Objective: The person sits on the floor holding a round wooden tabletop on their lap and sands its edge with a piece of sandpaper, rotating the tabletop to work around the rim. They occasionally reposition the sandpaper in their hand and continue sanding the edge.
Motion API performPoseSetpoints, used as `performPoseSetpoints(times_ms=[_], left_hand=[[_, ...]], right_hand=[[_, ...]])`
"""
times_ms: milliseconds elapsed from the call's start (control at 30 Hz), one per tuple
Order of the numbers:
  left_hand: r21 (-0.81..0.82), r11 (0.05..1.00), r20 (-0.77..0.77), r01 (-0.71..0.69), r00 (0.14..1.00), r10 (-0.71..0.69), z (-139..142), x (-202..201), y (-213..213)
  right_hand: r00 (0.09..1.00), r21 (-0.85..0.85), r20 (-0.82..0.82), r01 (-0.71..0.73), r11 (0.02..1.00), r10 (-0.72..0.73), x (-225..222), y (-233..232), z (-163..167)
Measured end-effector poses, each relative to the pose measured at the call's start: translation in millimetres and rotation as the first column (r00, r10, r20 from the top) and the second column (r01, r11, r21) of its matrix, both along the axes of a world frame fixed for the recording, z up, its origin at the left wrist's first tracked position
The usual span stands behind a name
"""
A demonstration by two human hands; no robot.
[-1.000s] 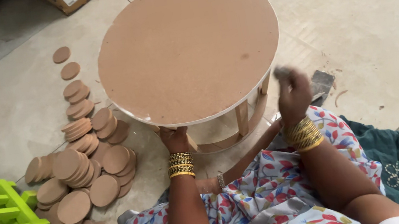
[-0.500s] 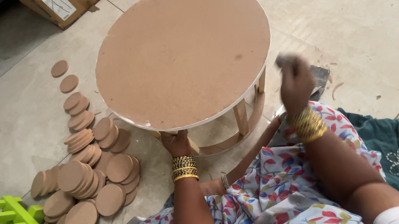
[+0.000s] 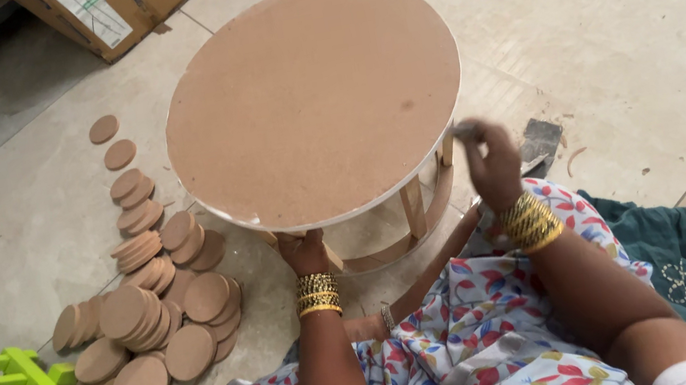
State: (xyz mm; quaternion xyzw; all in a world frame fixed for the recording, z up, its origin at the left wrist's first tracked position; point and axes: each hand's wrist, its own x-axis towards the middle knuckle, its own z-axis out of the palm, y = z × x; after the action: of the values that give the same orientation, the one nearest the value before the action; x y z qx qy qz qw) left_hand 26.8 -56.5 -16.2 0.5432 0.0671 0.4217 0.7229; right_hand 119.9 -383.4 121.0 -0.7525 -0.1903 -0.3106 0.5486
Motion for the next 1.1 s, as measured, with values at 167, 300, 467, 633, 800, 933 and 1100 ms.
performPoseSetpoints(times_ms=[167, 300, 467, 633, 800, 933, 1100], left_hand=[[-0.073, 0.993, 0.099, 0.091, 0.992, -0.084, -1.0, 1.0, 1.2], [-0.135, 0.983, 0.114, 0.123, 0.988, -0.108, 3.0, 3.4, -1.2], [-0.178, 0.974, 0.156, 0.142, 0.981, -0.115, 3.3, 5.0, -2.1], [-0.157, 0.984, 0.104, 0.089, 0.992, -0.073, 0.5, 4.8, -3.3], [-0.090, 0.994, 0.037, 0.058, 0.998, -0.055, 8.8, 4.7, -1.8], [-0.110, 0.993, 0.053, 0.045, 0.998, -0.039, 13.4, 5.3, -6.9], [-0.059, 0.998, -0.021, -0.033, 0.999, 0.032, 10.3, 6.2, -9.3]], right_hand=[[0.985, 0.338, -0.036, -0.147, 0.930, 0.169, 42.2, 8.2, 14.3], [0.989, 0.164, -0.101, 0.121, 0.979, -0.105, 16.1, 26.8, 9.3], [0.985, -0.018, 0.103, 0.144, 0.989, -0.141, -39.7, 39.3, -0.3], [0.991, -0.092, 0.134, 0.013, 0.996, 0.000, -75.6, 49.4, -5.7], [0.994, -0.016, 0.050, 0.101, 0.995, -0.101, -42.6, 29.9, 10.0], [0.990, 0.068, -0.004, 0.141, 0.988, -0.141, -25.6, 29.9, 16.9], [0.993, -0.015, 0.041, 0.112, 0.994, -0.111, -67.8, 56.1, 5.1]])
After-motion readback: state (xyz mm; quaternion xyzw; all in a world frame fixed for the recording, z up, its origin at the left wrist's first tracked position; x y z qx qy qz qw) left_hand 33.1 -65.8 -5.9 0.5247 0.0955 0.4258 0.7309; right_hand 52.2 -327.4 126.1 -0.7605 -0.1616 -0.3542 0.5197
